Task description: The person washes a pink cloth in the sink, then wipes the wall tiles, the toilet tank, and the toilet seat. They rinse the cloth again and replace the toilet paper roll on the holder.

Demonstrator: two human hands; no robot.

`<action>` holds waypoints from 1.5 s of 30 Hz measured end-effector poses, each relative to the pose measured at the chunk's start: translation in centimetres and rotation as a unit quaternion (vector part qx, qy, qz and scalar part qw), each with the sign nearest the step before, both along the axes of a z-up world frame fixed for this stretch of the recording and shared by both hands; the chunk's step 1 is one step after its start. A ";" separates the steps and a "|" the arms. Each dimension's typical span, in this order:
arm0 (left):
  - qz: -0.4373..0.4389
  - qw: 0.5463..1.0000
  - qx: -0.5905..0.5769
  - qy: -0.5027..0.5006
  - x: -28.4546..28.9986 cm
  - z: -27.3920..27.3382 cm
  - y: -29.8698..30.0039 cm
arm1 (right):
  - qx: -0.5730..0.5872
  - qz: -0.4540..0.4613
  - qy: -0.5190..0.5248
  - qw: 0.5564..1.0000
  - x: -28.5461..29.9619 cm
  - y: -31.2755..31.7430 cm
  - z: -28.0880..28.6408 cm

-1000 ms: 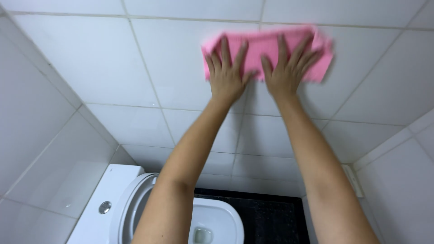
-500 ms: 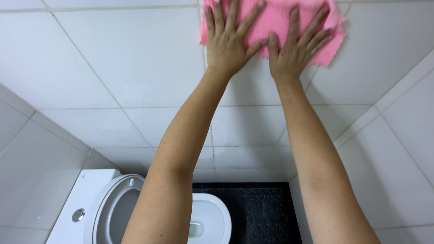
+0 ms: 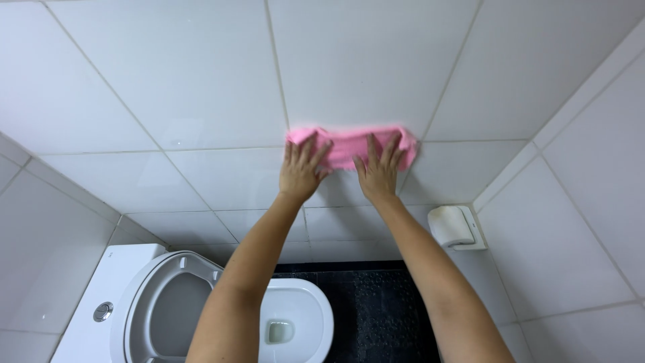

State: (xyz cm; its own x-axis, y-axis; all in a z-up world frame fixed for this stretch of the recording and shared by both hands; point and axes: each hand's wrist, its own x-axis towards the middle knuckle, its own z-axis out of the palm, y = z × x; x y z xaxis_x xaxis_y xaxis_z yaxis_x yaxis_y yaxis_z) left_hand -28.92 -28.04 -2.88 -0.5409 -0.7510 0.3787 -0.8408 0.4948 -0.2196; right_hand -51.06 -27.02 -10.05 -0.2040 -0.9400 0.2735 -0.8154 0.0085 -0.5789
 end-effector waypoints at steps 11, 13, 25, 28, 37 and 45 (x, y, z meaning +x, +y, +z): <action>0.018 0.986 -0.095 0.139 -14.7 24.1 -4.1 | -0.215 -0.037 0.143 0.965 -14.9 -5.6 27.3; 0.014 0.990 -0.074 0.118 -17.9 26.7 -3.4 | -0.210 -0.051 0.129 0.968 -17.8 -5.2 27.8; -0.146 0.989 -0.025 0.005 -23.9 15.2 -4.2 | -0.275 -0.174 0.060 0.944 -21.9 -3.6 7.6; -0.190 0.981 -0.047 -0.013 -22.2 9.0 -4.6 | -0.227 -0.171 -0.007 0.959 -19.2 -2.3 0.8; -0.091 0.994 0.044 -0.048 -13.1 5.0 -2.3 | -0.060 -0.098 -0.093 0.989 -9.2 0.4 1.9; -0.047 0.996 -0.032 0.075 -9.2 19.0 -3.4 | -0.192 -0.042 0.042 0.980 -8.4 -4.1 19.4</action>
